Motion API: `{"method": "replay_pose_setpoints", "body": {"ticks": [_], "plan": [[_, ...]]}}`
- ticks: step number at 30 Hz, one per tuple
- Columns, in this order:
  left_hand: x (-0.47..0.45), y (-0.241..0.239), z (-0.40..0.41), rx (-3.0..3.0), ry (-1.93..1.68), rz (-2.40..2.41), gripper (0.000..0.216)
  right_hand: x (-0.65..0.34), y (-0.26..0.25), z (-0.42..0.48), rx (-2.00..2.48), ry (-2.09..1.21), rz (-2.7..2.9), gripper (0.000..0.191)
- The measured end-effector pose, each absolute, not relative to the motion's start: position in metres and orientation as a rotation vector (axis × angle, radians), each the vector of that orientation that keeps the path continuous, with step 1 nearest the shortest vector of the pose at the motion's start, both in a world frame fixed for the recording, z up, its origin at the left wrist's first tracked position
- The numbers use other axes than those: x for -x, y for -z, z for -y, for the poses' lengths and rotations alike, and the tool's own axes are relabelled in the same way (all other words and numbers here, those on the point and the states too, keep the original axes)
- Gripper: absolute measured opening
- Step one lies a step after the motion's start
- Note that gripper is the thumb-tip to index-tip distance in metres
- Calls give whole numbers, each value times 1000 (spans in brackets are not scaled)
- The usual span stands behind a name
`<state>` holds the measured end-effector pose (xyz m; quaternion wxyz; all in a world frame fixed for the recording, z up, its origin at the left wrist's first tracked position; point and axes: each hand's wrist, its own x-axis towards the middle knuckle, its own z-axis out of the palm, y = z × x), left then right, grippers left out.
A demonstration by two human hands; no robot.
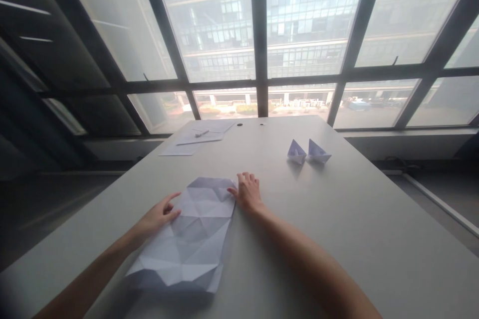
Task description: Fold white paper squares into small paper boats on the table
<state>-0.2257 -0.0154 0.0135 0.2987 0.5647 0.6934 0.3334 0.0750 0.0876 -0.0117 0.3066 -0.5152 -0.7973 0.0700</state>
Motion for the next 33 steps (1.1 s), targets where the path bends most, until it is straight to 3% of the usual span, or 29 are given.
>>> {"method": "replay_pose_setpoints", "body": {"ticks": [4,6,11,18,21,26,33], "plan": [[219,-8,23,-1597,-863,-1973,69,-74,-1,-62,1210,-184,2151,29],[215,-5,26,-1695,-819,-2061,61,-73,-4,-44,1040,-255,2294,29],[203,3,36,-2003,-598,-2269,43,-72,0,-9,851,-301,2543,60],[199,4,46,-2229,-410,-2272,45,-81,7,-6,822,-365,2665,89],[196,-1,50,-2370,-453,-2221,42,-81,1,-1,818,-321,2660,92],[191,-6,50,-2426,-438,-1815,44,-84,-12,22,686,-327,2709,80],[200,-19,42,-2435,-356,-1765,45,-91,-8,32,562,-466,2814,103]]}}
